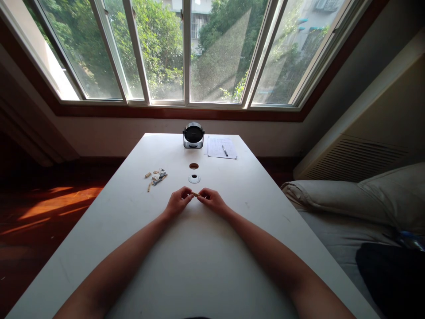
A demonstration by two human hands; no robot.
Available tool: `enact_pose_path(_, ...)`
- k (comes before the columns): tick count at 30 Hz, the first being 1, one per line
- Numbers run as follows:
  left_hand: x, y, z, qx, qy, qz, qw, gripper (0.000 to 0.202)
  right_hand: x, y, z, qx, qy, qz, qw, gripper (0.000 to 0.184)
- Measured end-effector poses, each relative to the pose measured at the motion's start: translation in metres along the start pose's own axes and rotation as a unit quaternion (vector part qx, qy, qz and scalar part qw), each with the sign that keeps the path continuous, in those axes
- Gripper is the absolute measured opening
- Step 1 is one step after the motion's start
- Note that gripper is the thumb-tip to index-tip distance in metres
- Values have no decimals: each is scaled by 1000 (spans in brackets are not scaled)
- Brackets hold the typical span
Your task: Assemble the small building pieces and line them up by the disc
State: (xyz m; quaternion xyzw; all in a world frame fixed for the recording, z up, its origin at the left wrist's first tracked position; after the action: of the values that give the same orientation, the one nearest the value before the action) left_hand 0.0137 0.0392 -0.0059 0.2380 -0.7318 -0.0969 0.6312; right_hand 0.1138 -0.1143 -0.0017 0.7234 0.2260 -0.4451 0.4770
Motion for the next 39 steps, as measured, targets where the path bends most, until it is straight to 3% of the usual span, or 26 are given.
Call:
enact_pose_path(14, 13, -4, 2, -50, -15, -32, 998, 28, -10, 1, 0, 7, 20, -21, 1000, 31)
enact_pose_path(23, 18, -3, 3, -41, -18, -27, 999, 30, -8, -4, 2, -20, 2, -36, 999, 33)
enact_pose_path(39, 16, -5, 3, -57, -4, -41, 998, 28, -4, -1, 1, 1, -5, -68, 998, 35)
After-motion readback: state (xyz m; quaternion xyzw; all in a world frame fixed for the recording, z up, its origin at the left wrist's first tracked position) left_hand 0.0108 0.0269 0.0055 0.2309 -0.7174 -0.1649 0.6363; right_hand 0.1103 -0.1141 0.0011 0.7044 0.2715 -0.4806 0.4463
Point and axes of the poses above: each hand's wrist, its own z-axis away from the middle knuckle, its own y-axis out of the back of the hand, x = y × z, the point moved 5 cm from there along -z, towards the middle knuckle, and after that the axes turned 12 degrees about -x, right-handed, at the moved point
